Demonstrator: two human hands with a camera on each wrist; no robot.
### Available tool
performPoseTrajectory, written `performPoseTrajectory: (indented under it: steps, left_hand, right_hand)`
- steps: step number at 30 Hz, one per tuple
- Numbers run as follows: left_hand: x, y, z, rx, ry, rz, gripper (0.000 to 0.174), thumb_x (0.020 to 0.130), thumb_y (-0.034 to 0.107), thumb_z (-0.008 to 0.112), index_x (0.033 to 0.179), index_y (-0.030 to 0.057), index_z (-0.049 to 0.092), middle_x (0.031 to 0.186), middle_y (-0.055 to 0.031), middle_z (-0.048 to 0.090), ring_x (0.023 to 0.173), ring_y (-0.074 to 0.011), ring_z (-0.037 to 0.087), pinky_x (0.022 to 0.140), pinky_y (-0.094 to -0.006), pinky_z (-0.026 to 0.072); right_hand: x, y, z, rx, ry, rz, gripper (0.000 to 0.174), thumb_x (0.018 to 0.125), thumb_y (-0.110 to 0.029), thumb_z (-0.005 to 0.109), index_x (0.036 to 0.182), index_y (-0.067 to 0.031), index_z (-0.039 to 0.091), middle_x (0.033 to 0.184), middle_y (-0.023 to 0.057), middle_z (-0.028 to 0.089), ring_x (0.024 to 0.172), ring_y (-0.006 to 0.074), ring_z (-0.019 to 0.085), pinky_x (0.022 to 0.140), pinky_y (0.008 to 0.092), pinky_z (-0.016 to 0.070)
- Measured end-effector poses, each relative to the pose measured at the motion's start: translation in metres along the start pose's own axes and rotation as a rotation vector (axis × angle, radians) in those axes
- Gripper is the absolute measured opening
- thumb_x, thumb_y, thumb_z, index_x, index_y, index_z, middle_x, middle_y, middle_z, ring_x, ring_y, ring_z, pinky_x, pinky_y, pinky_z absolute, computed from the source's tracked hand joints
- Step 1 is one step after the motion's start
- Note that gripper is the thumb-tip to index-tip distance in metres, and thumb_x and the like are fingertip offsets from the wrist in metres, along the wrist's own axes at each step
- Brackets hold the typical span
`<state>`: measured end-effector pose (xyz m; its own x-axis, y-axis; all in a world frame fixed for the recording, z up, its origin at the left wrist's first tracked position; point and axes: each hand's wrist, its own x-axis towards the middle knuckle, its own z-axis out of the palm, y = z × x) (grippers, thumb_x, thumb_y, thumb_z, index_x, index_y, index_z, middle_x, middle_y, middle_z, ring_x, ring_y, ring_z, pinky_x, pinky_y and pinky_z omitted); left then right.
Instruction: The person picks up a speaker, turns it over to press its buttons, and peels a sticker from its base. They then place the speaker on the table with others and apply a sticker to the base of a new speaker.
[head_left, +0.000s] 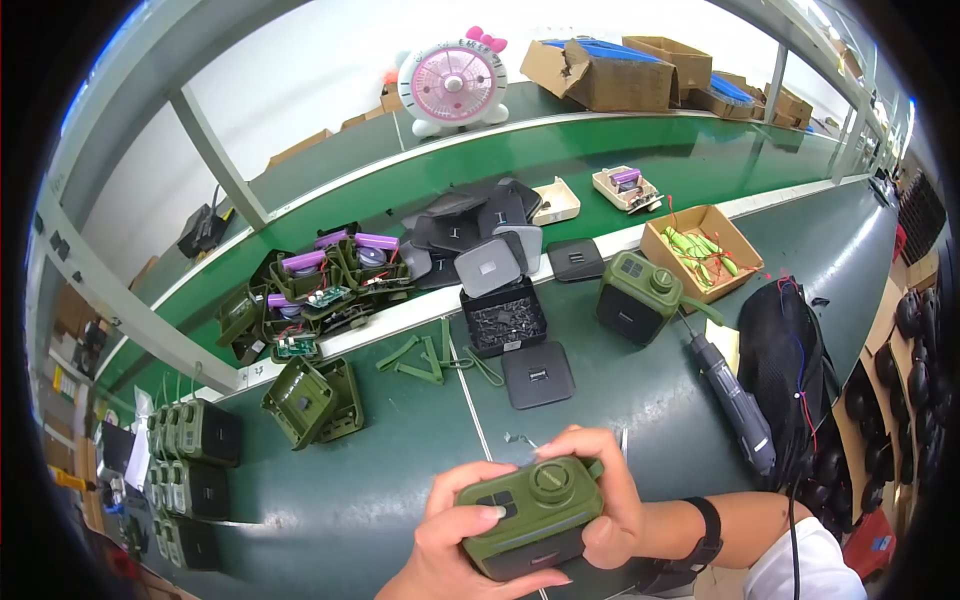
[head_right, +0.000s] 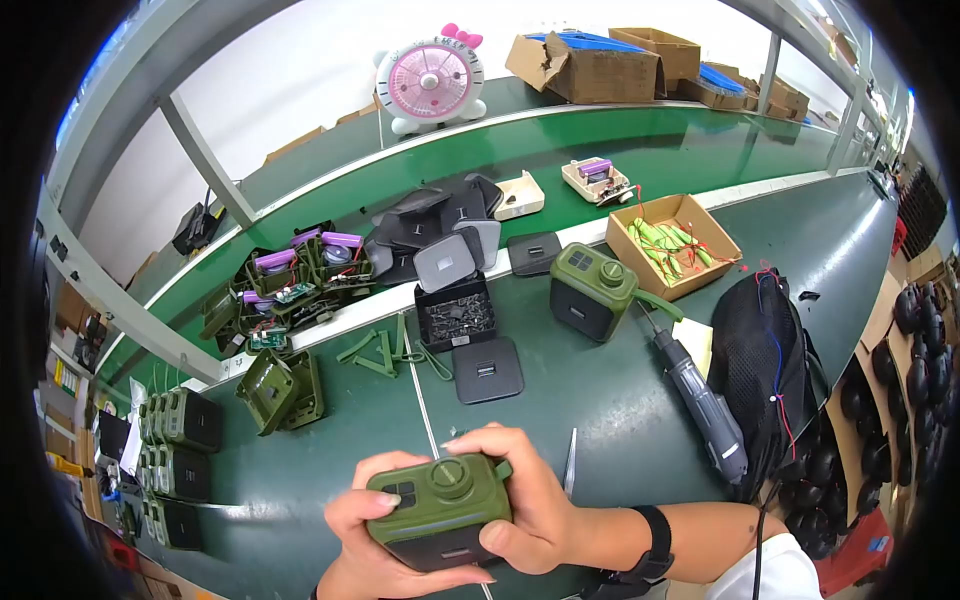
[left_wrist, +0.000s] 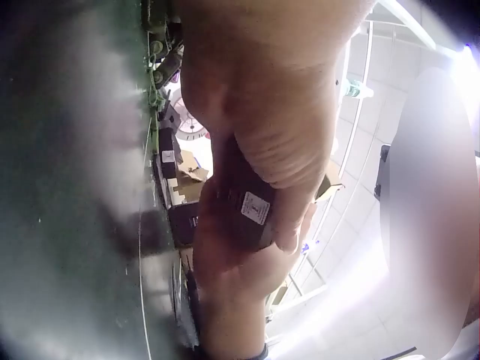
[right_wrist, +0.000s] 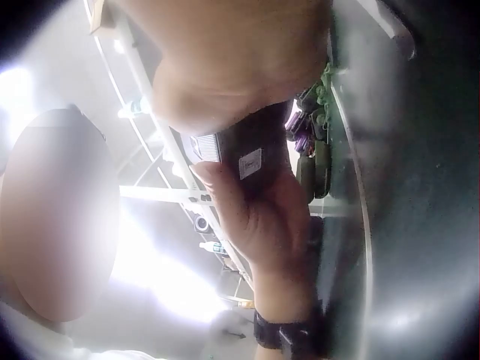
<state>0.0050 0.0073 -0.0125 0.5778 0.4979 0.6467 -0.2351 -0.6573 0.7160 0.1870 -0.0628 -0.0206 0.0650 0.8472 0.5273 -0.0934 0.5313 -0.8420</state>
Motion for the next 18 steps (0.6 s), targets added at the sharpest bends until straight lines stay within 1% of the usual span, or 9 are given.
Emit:
performPoseTrajectory:
  steps: [3,6,8,11,13,14,16,17,18]
  left_hand:
    - [0.005,-0.002,-0.002,-0.047,-0.026,0.054,0.109,0.055,0.023,0.106,0.136,0.0129,0.032,0.127,-0.0321,0.052,0.115,-0.0374,0.065,0.090,-0.0432,0.0591]
    - [0.005,0.007,-0.007,0.015,-0.023,-0.006,0.110,0.058,0.017,0.104,0.139,0.0116,0.030,0.131,-0.0275,0.053,0.118,-0.0359,0.064,0.096,-0.0444,0.0569]
    - [0.006,0.023,-0.011,0.213,-0.026,-0.196,0.108,0.057,0.030,0.104,0.136,0.0104,0.034,0.133,-0.0274,0.051,0.120,-0.0371,0.060,0.100,-0.0497,0.0498]
    - [-0.006,0.014,-0.005,0.142,-0.024,-0.189,0.111,0.056,0.025,0.105,0.136,0.0121,0.029,0.133,-0.0266,0.049,0.120,-0.0354,0.059,0.099,-0.0482,0.0507]
    - [-0.009,0.003,-0.004,0.085,-0.020,-0.150,0.115,0.055,0.021,0.105,0.136,0.0138,0.025,0.134,-0.0257,0.047,0.121,-0.0337,0.059,0.098,-0.0468,0.0516]
    - [-0.009,-0.001,-0.004,0.057,-0.017,-0.129,0.117,0.054,0.018,0.105,0.137,0.0147,0.023,0.134,-0.0253,0.046,0.121,-0.0329,0.059,0.098,-0.0460,0.0521]
    - [-0.005,-0.001,-0.005,0.034,-0.018,-0.103,0.119,0.054,0.016,0.105,0.137,0.0156,0.020,0.134,-0.0249,0.045,0.121,-0.0321,0.059,0.098,-0.0453,0.0525]
    - [-0.003,0.001,-0.003,0.057,-0.014,-0.099,0.120,0.053,0.013,0.105,0.138,0.0160,0.020,0.134,-0.0240,0.047,0.122,-0.0321,0.059,0.099,-0.0451,0.0523]
    - [-0.003,0.004,-0.002,0.080,-0.011,-0.100,0.121,0.053,0.011,0.105,0.139,0.0164,0.020,0.134,-0.0230,0.048,0.123,-0.0322,0.059,0.099,-0.0448,0.0521]
  right_hand:
    - [0.001,0.000,-0.001,-0.035,-0.027,0.013,0.078,0.101,-0.060,0.052,0.140,0.0069,0.038,0.118,0.0164,0.055,0.106,0.0212,0.054,0.095,0.0359,0.0442]
    - [0.007,0.000,-0.004,-0.035,-0.030,0.058,0.081,0.102,-0.064,0.044,0.139,0.0075,0.039,0.118,0.0174,0.058,0.106,0.0230,0.058,0.094,0.0365,0.0467]
    - [0.010,-0.002,-0.004,-0.004,-0.029,0.108,0.082,0.103,-0.065,0.042,0.139,0.0078,0.039,0.119,0.0180,0.059,0.106,0.0237,0.060,0.093,0.0365,0.0480]
    - [0.014,-0.003,-0.007,-0.025,-0.047,0.128,0.084,0.103,-0.067,0.034,0.139,0.0085,0.040,0.121,0.0191,0.060,0.108,0.0244,0.063,0.092,0.0358,0.0509]
    - [0.016,0.002,-0.007,0.067,-0.010,0.108,0.075,0.101,-0.058,0.054,0.139,0.0063,0.042,0.120,0.0174,0.061,0.108,0.0238,0.063,0.092,0.0354,0.0510]
    - [0.016,0.001,-0.008,0.065,-0.011,0.097,0.075,0.101,-0.058,0.054,0.139,0.0063,0.042,0.120,0.0174,0.061,0.108,0.0238,0.063,0.092,0.0354,0.0510]
    - [0.017,-0.001,-0.012,-0.073,-0.074,0.077,0.075,0.089,-0.040,0.078,0.139,0.0031,0.044,0.119,0.0161,0.061,0.107,0.0244,0.064,0.093,0.0363,0.0508]
    - [0.017,-0.001,-0.013,-0.073,-0.074,0.070,0.075,0.089,-0.040,0.078,0.139,0.0031,0.044,0.119,0.0161,0.061,0.107,0.0244,0.064,0.093,0.0363,0.0508]
    - [0.017,0.000,-0.014,-0.100,-0.083,0.019,0.078,0.082,-0.034,0.085,0.140,0.0020,0.045,0.118,0.0159,0.061,0.106,0.0247,0.064,0.092,0.0364,0.0509]
